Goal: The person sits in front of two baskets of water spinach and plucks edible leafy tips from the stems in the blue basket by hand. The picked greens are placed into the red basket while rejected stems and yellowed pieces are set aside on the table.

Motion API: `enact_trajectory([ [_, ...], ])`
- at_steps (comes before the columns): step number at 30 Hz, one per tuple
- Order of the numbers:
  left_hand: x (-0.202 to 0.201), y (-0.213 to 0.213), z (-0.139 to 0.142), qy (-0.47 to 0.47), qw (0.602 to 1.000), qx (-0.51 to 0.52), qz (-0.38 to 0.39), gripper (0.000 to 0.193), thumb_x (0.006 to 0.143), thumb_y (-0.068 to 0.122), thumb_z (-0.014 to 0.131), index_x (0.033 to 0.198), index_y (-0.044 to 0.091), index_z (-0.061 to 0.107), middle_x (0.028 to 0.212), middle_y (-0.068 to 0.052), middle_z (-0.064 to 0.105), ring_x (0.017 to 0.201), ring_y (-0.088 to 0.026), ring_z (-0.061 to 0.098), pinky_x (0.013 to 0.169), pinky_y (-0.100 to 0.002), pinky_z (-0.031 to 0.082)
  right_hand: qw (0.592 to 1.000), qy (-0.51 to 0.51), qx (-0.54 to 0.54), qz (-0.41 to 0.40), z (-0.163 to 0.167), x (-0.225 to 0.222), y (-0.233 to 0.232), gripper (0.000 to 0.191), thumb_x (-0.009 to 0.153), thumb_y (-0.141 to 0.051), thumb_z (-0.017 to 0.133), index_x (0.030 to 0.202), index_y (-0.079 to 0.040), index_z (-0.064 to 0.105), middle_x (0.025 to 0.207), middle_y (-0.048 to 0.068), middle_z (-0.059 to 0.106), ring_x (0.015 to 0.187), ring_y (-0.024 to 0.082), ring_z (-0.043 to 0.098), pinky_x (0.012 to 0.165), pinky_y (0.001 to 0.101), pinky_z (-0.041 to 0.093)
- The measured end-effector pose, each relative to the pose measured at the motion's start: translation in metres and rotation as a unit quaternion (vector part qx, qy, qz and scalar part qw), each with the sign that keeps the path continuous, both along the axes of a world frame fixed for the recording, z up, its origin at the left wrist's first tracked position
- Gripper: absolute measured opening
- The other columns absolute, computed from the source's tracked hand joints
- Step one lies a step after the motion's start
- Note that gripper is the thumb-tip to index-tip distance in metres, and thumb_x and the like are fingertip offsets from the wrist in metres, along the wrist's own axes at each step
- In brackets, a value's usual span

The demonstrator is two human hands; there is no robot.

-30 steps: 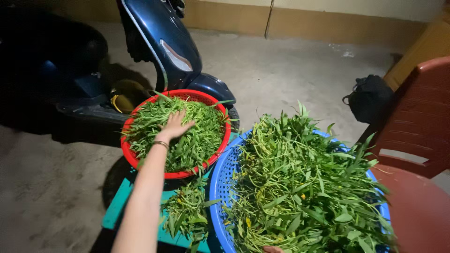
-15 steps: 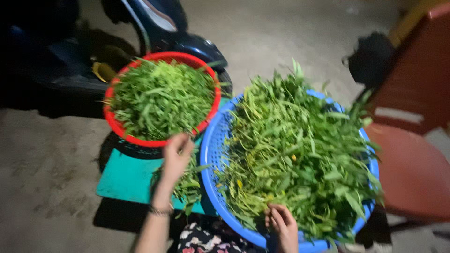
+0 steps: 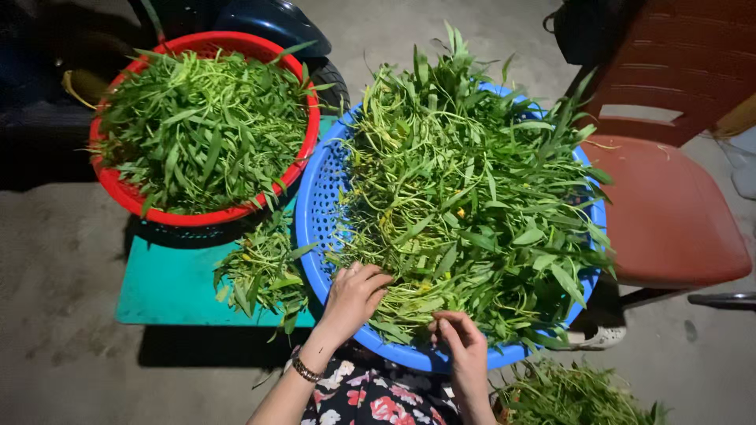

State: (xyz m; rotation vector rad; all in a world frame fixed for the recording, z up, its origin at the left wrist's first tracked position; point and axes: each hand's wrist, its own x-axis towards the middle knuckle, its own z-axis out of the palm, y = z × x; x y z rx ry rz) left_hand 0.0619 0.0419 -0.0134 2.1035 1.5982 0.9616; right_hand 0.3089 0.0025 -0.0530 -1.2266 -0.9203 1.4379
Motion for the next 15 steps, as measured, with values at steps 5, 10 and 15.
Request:
enact_trajectory([
  [5, -0.002, 0.002, 0.023, 0.011, 1.0, 0.006, 0.013, 0.014, 0.083, 0.019, 0.076, 0.095, 0.011, 0.077, 0.104, -0.004, 0.074, 0.1, -0.023, 0.063, 0.085, -0.04, 0.042, 1.0, 0.001, -0.001, -0.009, 0.005, 0.005, 0.0, 0.02, 0.097, -0.01, 0.064, 0.109, 0.004, 0.072, 0.089, 0.009, 0.073, 0.077, 0.014, 0.064, 0.071, 0.0274, 0.052],
  [10, -0.027, -0.009, 0.052, -0.04, 0.991, 0.101, 0.078, 0.011, 0.086, 0.02, 0.077, 0.094, 0.012, 0.078, 0.095, -0.001, 0.077, 0.095, -0.02, 0.068, 0.088, -0.037, 0.041, 0.997, -0.053, 0.041, 0.05, 0.028, -0.001, 0.005, 0.023, 0.097, -0.01, 0.063, 0.114, 0.002, 0.072, 0.099, 0.01, 0.077, 0.091, 0.016, 0.071, 0.084, 0.0292, 0.056],
  [15, -0.045, -0.016, 0.064, -0.113, 0.978, 0.112, 0.133, 0.009, 0.087, 0.014, 0.076, 0.093, 0.007, 0.077, 0.091, -0.004, 0.077, 0.091, -0.021, 0.071, 0.092, -0.035, 0.045, 0.926, -0.181, 0.241, 0.228, 0.042, -0.032, 0.033, 0.03, 0.095, -0.008, 0.065, 0.124, 0.001, 0.069, 0.125, 0.012, 0.071, 0.114, 0.02, 0.068, 0.098, 0.0323, 0.052],
])
